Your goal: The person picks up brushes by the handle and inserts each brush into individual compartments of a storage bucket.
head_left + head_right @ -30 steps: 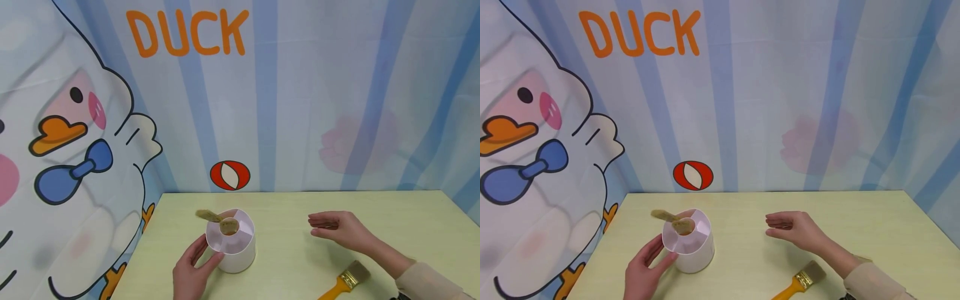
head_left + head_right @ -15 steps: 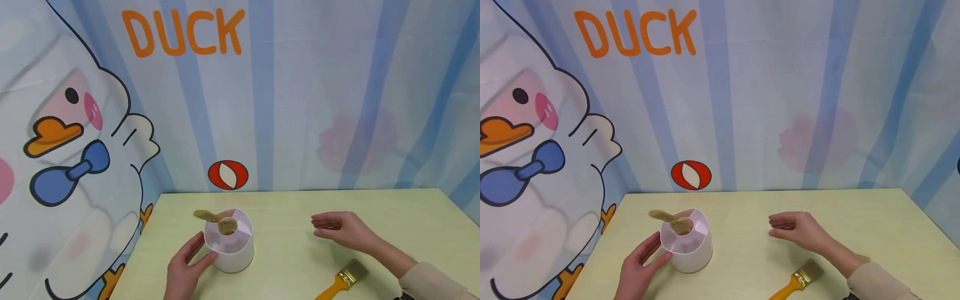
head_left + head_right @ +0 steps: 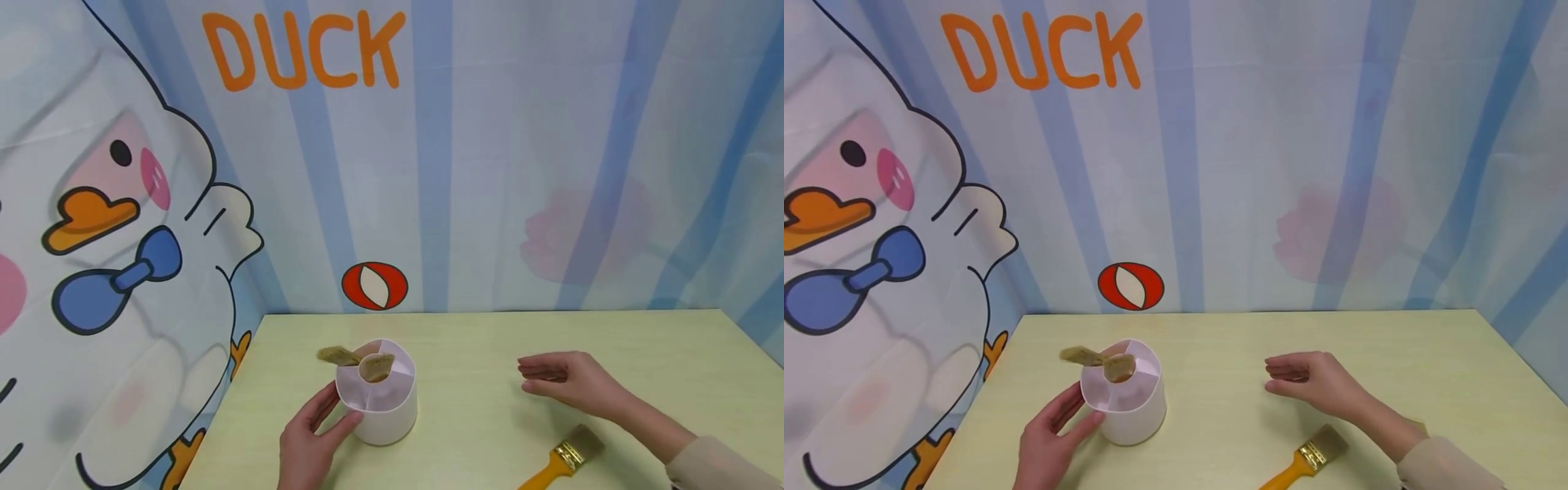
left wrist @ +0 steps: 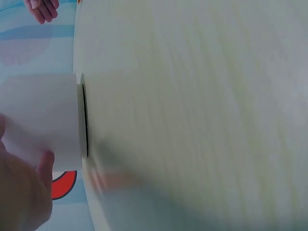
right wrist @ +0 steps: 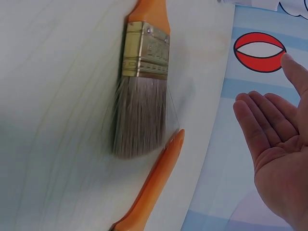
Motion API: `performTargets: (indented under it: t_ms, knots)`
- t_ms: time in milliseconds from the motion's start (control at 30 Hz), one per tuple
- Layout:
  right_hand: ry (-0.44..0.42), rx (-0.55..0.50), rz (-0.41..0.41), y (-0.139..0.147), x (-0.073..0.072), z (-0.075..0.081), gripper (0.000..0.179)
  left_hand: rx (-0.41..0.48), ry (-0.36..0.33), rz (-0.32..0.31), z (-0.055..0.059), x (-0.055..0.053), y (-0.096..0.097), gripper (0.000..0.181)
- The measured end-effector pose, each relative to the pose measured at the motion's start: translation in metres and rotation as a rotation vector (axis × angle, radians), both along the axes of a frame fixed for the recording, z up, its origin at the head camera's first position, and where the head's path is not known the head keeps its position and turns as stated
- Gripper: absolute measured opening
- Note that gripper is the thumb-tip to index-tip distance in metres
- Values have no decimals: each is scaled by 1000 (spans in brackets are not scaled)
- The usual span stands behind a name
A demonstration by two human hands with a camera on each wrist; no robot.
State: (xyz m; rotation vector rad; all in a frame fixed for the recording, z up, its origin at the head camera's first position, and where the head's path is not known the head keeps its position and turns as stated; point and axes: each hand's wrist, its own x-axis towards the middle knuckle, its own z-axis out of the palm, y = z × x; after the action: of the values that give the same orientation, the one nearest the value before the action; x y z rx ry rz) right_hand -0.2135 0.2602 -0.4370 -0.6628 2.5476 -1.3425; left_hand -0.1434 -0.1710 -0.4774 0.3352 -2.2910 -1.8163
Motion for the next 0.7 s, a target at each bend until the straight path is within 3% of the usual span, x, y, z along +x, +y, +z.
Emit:
performTargets:
  t_ms: [300,533,700]
  knots:
    - [-12,85,23,13,19,-4,55,-13,-1,48,-1,6,8,74]
    - [155,347,-34,29,33,-6,60,-15,2,50,-1,7,7,75]
    - [186,441,-41,37,43,-8,64,-3,-13,46,0,7,7,76]
